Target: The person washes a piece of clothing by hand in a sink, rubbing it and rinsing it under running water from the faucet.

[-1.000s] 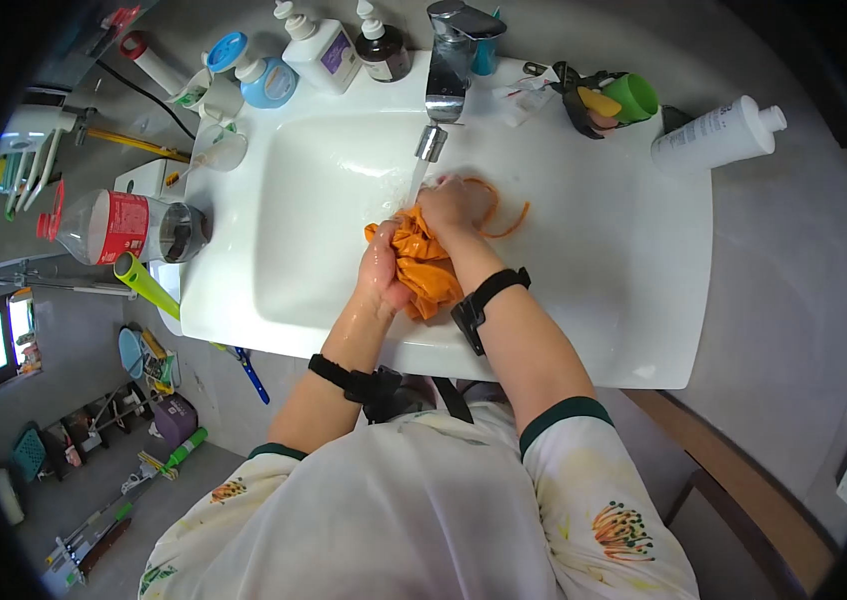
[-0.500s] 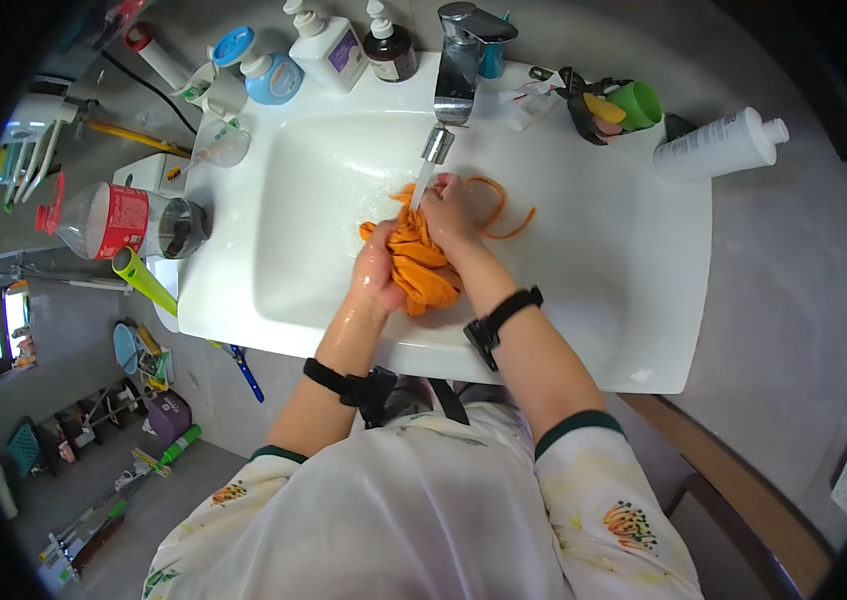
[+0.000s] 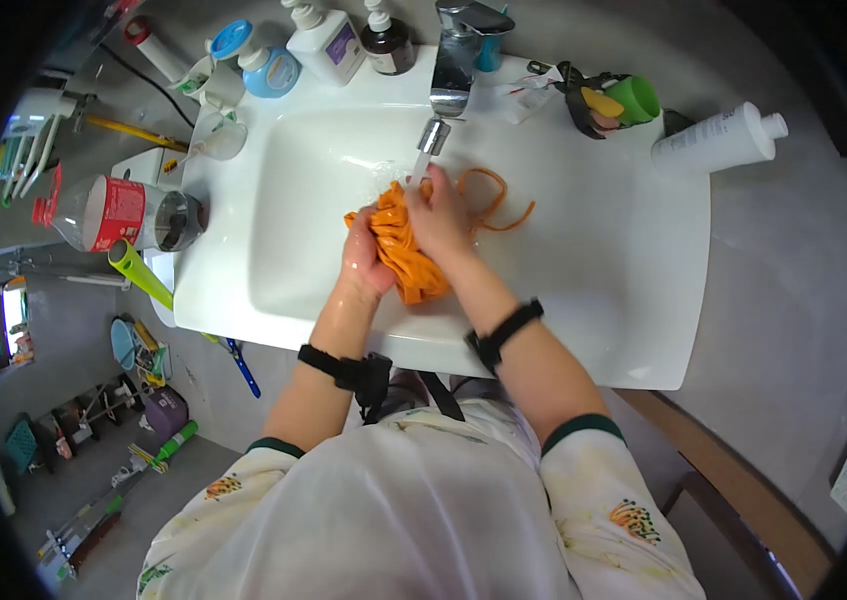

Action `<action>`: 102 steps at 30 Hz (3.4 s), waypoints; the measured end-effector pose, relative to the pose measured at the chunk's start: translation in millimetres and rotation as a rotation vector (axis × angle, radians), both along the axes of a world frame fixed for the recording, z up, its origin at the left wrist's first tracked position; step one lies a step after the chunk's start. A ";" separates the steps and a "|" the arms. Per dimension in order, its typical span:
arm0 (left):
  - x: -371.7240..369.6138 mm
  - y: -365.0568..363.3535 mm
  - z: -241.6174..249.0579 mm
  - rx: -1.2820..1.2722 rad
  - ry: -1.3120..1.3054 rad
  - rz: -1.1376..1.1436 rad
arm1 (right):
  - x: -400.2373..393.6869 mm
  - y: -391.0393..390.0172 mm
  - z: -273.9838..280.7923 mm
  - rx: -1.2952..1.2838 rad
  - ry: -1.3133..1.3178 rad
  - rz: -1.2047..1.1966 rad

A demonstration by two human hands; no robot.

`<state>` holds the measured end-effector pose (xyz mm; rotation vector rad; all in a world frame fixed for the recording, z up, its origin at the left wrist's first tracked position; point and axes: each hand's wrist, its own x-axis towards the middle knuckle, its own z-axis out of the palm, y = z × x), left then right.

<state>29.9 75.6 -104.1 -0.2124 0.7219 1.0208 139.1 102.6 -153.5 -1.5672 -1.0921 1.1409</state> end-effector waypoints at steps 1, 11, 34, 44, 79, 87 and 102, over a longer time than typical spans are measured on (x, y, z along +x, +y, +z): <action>-7.0 3.6 -2.8 -0.022 0.005 0.031 | -9.5 -24.8 22.4 0.256 -0.148 0.075; 7.9 -7.2 -4.8 -0.004 0.054 -0.089 | 8.3 1.6 37.2 -0.213 0.169 -0.073; 4.9 -1.7 -17.5 -0.011 0.307 0.016 | -6.4 -40.6 36.8 0.180 -0.282 0.293; 0.9 -0.8 2.3 0.210 0.659 -0.146 | 6.5 30.4 18.0 -0.775 0.541 0.128; -12.7 7.2 -30.9 0.005 0.009 0.051 | -24.5 -41.7 61.8 0.733 -0.503 0.270; 6.9 6.0 -12.4 0.031 0.195 -0.078 | 10.5 15.1 18.5 -0.240 -0.031 -0.005; -11.3 15.9 -14.5 0.058 -0.047 -0.051 | 4.6 -26.6 53.9 0.390 -0.178 0.269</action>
